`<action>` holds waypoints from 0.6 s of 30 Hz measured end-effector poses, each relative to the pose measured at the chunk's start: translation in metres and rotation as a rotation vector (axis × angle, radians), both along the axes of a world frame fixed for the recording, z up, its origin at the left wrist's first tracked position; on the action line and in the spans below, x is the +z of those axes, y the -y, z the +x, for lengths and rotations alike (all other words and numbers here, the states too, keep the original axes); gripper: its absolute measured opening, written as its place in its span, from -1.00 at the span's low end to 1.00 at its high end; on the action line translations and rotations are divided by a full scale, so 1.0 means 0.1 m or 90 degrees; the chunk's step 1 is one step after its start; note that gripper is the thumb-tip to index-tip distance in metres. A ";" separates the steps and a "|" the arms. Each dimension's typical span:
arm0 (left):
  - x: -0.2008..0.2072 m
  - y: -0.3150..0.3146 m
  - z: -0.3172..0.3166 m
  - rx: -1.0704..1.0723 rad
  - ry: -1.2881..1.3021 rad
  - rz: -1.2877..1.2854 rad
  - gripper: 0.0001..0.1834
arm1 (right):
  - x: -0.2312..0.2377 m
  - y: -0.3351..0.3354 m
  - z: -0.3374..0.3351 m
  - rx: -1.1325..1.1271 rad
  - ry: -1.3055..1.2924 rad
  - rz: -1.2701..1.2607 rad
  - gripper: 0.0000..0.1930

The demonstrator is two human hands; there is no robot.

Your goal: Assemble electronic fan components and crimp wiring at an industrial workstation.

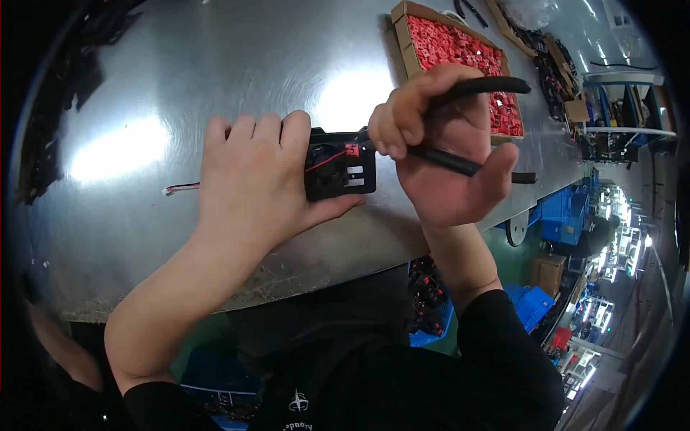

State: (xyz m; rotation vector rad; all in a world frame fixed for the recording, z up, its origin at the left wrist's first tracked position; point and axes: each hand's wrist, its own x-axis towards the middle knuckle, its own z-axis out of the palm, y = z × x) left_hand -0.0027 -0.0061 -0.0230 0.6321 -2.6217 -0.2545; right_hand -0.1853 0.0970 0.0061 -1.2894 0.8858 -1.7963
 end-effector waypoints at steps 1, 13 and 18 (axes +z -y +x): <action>0.01 0.00 0.00 -0.002 0.002 -0.002 -0.18 | 0.00 0.00 0.00 0.002 -0.015 0.029 -0.15; 0.05 0.03 0.01 -0.007 0.010 0.002 -0.20 | 0.07 -0.01 0.19 -0.114 -0.171 0.148 0.02; 0.07 0.07 0.02 -0.026 -0.009 0.000 -0.22 | -0.03 0.04 0.13 -0.052 -0.330 0.011 0.16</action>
